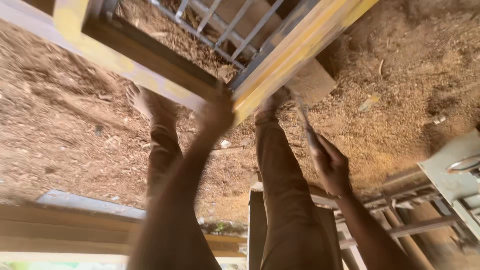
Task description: The person sands the edges and corners of a wooden frame using a sanding block. They hold the frame steady with one hand while moving the sanding block back and forth along the wood grain to smooth the surface.
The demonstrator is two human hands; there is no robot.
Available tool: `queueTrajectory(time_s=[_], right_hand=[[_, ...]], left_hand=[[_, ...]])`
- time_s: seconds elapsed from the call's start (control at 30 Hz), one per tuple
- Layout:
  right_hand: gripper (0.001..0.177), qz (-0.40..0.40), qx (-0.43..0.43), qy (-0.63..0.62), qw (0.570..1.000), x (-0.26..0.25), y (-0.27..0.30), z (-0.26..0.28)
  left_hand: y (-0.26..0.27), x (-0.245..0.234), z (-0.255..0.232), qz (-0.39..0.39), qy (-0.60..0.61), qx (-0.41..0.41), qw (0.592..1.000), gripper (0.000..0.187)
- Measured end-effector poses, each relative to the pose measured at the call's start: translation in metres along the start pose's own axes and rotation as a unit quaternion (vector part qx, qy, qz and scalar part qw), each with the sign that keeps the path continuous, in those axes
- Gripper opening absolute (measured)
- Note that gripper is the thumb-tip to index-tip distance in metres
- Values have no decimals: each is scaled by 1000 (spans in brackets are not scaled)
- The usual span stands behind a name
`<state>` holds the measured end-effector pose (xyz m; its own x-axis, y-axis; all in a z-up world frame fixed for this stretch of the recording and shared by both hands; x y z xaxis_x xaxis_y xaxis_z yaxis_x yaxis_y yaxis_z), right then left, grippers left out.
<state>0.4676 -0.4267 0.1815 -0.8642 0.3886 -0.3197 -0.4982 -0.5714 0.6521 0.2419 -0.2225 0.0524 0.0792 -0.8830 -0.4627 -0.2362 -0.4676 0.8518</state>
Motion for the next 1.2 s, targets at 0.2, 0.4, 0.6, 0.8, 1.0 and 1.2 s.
queueTrajectory(time_s=[0.2, 0.4, 0.6, 0.8, 1.0, 1.2], right_hand=[[50, -25, 311, -181, 933, -81, 35, -56], [49, 87, 265, -91, 956, -90, 9, -37], [61, 60, 319, -99, 941, -46, -10, 2], [65, 185, 231, -8, 955, 33, -26, 32], [69, 153, 308, 63, 937, 107, -31, 44], [62, 160, 363, 181, 900, 130, -36, 48]], left_hand=[[12, 73, -53, 58, 14, -153, 986, 81], [-2, 79, -43, 44, 90, -162, 982, 96], [65, 87, -11, -48, 154, 27, 987, 100], [99, 142, -2, 60, 577, -230, 781, 68], [71, 155, -31, 26, 792, -357, 494, 50], [60, 133, -44, 112, 844, -377, 364, 34]])
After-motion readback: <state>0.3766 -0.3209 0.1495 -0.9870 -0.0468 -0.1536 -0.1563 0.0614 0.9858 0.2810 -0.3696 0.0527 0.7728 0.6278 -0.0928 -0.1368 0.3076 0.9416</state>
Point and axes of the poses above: each hand's wrist, its own y-axis away from the middle knuckle, its own x-axis out of the palm, z = x × y, the point moved 3 cm from there along -y, towards the middle knuckle, and after that the axes turned 14 degrees about -z, right-handed, at the moved point
